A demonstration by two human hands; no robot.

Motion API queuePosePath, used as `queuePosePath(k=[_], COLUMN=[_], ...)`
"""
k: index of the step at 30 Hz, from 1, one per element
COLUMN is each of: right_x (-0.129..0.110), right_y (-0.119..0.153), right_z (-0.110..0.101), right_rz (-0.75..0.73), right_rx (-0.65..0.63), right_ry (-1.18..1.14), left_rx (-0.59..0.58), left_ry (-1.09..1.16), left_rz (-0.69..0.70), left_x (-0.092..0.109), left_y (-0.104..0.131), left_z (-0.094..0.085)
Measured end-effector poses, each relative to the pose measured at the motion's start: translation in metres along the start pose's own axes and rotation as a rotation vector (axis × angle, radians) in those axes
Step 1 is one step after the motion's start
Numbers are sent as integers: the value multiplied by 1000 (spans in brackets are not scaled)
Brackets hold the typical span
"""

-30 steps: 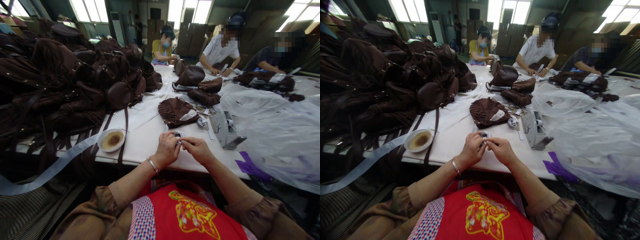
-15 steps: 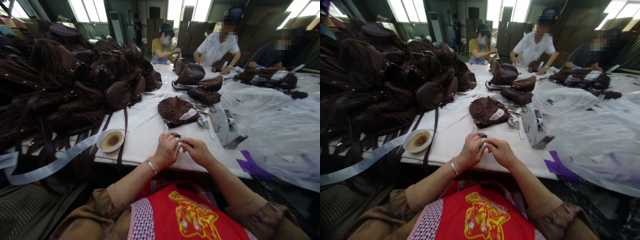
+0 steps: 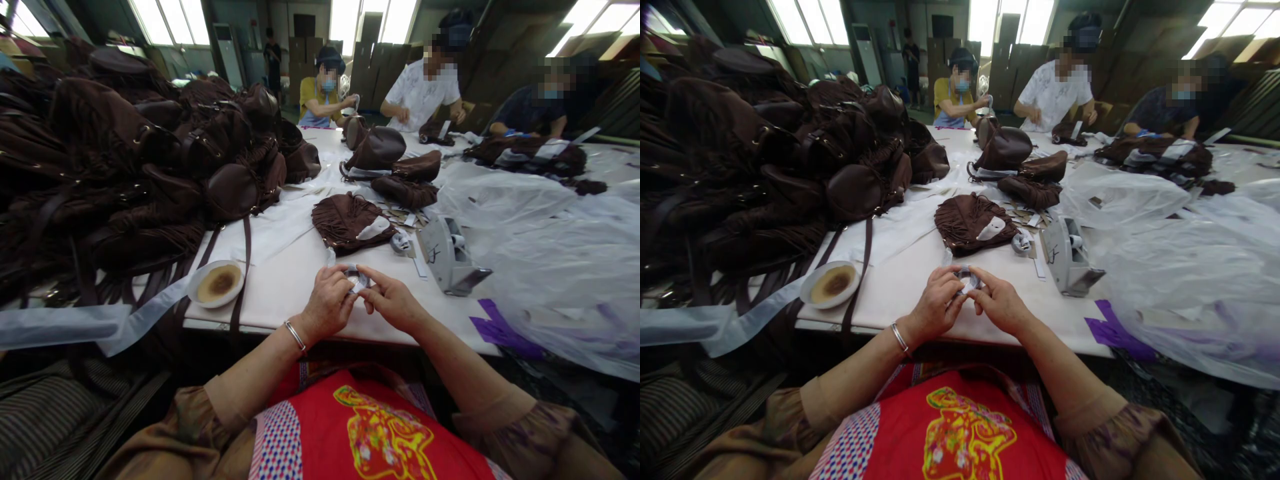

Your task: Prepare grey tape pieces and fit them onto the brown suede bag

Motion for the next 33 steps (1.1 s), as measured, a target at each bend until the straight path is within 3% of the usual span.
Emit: queuePosePath(k=[4, 9, 12, 16, 21, 28, 33], right_x=[16, 37, 37, 19, 10, 12, 12], right_y=[2, 19, 22, 13, 1, 7, 5], right_z=[2, 2, 5, 8, 21, 10, 3], right_rz=[122, 209, 227, 207, 247, 259, 265], right_rx=[108, 314, 306, 262, 206, 338, 394], right_ry=[-235, -328, -437, -609, -750, -756, -661], left_rx=[73, 185, 213, 209, 201, 219, 242], left_ry=[25, 73, 160, 238, 260, 253, 217], left_rz=[-17, -104, -149, -242, -279, -320, -264], left_x=[-2, -13, -20, -30, -30, -34, -25], left_y=[-2, -6, -8, -6, -5, -5, -8], left_z=[-6, -17, -20, -19, -20, -23, -23])
Point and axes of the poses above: each hand's wrist, its own y-axis away from the middle knuckle, its own z-axis out of the palm, x = y × z, the point moved 10 cm from there along -y, towards the middle knuckle, and after that the axes turned 1 degree about z, right-handed, at the moved point
